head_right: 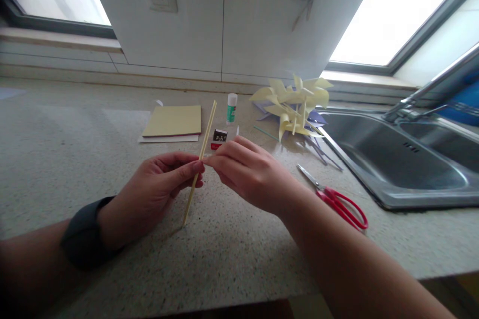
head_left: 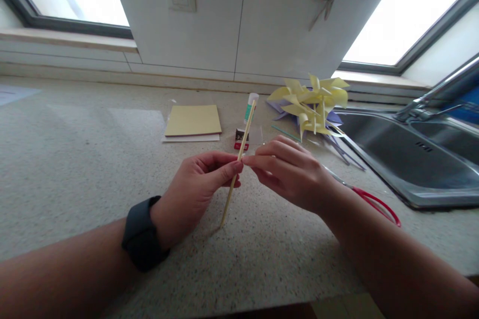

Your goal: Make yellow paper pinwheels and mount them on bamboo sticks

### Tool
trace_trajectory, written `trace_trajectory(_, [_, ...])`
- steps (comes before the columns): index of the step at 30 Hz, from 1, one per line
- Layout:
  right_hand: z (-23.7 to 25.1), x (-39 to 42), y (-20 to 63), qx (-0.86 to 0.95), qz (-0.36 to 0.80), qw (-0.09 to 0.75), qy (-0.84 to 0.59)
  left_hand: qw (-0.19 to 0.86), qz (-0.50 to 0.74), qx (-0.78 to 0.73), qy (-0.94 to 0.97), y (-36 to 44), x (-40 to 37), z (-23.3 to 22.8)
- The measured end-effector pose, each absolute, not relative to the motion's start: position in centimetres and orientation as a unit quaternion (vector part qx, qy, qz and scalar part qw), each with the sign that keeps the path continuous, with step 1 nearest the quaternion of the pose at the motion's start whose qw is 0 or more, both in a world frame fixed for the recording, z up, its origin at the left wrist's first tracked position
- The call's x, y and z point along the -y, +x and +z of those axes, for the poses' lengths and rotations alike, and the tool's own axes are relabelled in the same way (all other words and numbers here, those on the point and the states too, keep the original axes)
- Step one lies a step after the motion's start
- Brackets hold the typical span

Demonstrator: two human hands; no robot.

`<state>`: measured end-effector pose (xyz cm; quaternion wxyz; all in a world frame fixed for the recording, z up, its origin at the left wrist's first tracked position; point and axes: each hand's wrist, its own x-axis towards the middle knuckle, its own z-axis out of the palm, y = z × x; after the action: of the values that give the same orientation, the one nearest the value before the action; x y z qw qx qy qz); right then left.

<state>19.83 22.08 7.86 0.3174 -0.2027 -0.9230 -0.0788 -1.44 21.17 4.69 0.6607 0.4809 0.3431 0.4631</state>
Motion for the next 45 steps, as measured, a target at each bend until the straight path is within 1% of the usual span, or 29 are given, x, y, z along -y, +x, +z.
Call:
trace_trajectory(4, [7.5, -22.2, 20.0, 0.918, -0.068, 0.322, -0.221, 0.657, 0.468, -0.35, 0.476, -1.4, -21.1, 4.8])
trace_trajectory(18, [7.6, -22.1, 19.8, 0.921, -0.077, 0.316, -0.214, 0.652, 0.456, -0.366, 0.482, -1.5, -21.0, 4.8])
trace_trajectory(25, [7.6, -22.2, 19.9, 0.917, -0.073, 0.323, -0.222, 0.671, 0.456, -0.358, 0.462, -1.5, -21.2, 4.7])
trace_trajectory(33, [7.1, -22.6, 20.0, 0.913, -0.042, 0.329, -0.236, 0.665, 0.45, -0.374, 0.464, -1.6, -21.5, 4.7])
trace_trajectory(35, [6.9, -22.6, 19.9, 0.916, -0.029, 0.324, -0.237, 0.641, 0.433, -0.391, 0.498, -1.9, -21.7, 5.0])
trace_trajectory(40, [6.7, -22.5, 19.8, 0.923, -0.003, 0.295, -0.246, 0.523, 0.383, -0.443, 0.619, -2.3, -22.1, 6.2])
trace_trajectory(45, [6.4, -22.2, 19.5, 0.923, 0.011, 0.268, -0.276, 0.523, 0.378, -0.429, 0.632, -2.4, -22.4, 6.1])
